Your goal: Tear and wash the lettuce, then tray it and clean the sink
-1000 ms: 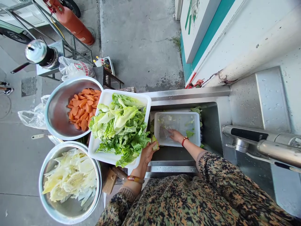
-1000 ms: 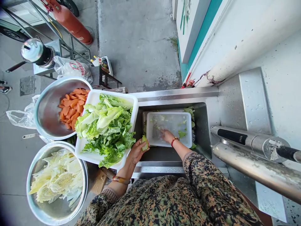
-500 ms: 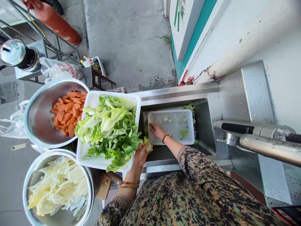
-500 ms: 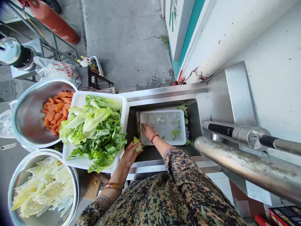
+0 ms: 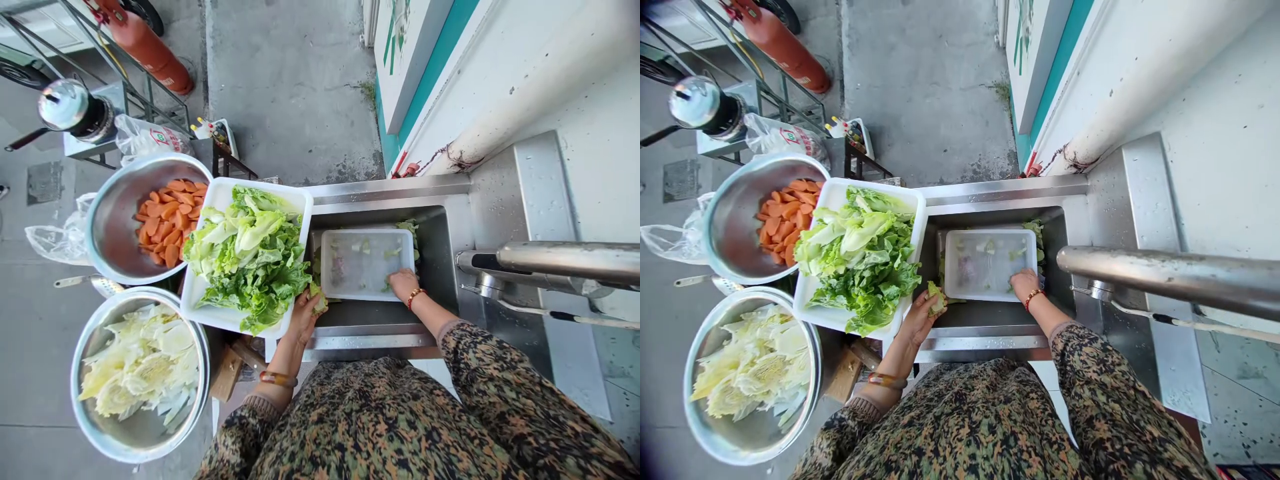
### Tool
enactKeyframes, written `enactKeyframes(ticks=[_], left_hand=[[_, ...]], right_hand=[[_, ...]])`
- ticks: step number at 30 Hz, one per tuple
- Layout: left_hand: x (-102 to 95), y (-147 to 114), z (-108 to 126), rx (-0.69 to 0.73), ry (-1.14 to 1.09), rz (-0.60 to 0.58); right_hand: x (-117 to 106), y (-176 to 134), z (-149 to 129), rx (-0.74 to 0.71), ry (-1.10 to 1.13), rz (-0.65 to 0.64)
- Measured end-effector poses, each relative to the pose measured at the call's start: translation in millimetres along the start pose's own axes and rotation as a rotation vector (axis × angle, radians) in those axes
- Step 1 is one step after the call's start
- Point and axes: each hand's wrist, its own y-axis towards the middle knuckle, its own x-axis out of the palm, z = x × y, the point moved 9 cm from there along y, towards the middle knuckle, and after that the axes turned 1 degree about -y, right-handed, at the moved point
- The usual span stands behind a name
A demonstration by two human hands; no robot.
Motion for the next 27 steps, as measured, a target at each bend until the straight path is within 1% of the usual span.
enactKeyframes(ticks=[2, 3, 5, 7, 9, 10, 11, 13, 14, 15, 16, 18, 19, 20, 21, 24, 27], left_hand=[[0.7, -9.5, 2.9, 0.01, 0.011, -0.021], [2.2, -14.7, 4.0, 0.014, 0.016, -0.035], [9.8, -25.8, 4.3, 0.015, 0.027, -0.092], [22.7, -37.0, 1.4, 0.007, 0.029, -0.183], [34.4, -46.4, -3.1, -0.004, 0.011, -0.263], [37.1, -49.5, -5.4, -0.008, -0.003, -0.28], [36.4, -51.1, -6.8, -0.007, -0.02, -0.274], [24.2, -50.4, -6.7, 0.017, -0.046, -0.2], [13.4, -49.0, -5.2, 0.038, -0.056, -0.139], [1.0, -47.7, -3.4, 0.059, -0.066, -0.074], [-11.9, -46.9, -1.5, 0.081, -0.076, -0.011], [-33.4, -46.7, 0.3, 0.106, -0.098, 0.075], [-40.4, -47.2, -0.1, 0.107, -0.106, 0.093], [-45.1, -48.0, -1.3, 0.103, -0.113, 0.101], [-48.3, -49.0, -3.0, 0.096, -0.119, 0.109], [-51.1, -52.0, -7.0, 0.08, -0.143, 0.127], [-51.0, -53.3, -7.2, 0.073, -0.17, 0.138]], right_hand=[[-4.9, -3.4, -11.1, -0.009, 0.021, 0.027], [-9.3, -5.0, -18.4, -0.014, 0.071, 0.054], [-16.9, -9.1, -39.5, -0.041, 0.263, 0.099], [-17.5, -15.8, -70.6, -0.09, 0.552, 0.104], [-8.9, -24.6, -109.4, -0.16, 0.787, 0.042], [-2.8, -29.2, -128.4, -0.195, 0.866, -0.002], [3.7, -33.2, -145.1, -0.227, 0.931, -0.053], [15.0, -38.2, -167.8, -0.284, 1.013, -0.161], [18.6, -38.2, -171.7, -0.301, 1.011, -0.198], [21.3, -36.3, -170.8, -0.306, 0.951, -0.216], [24.2, -32.8, -165.9, -0.303, 0.807, -0.222], [31.7, -22.9, -149.0, -0.271, 0.385, -0.215], [36.9, -17.9, -140.5, -0.255, 0.188, -0.223], [43.4, -13.7, -133.6, -0.245, 0.039, -0.246], [50.5, -10.3, -128.9, -0.242, -0.05, -0.277], [67.0, -4.8, -122.8, -0.244, -0.123, -0.337], [71.1, -7.2, -115.1, -0.268, -0.173, -0.364]])
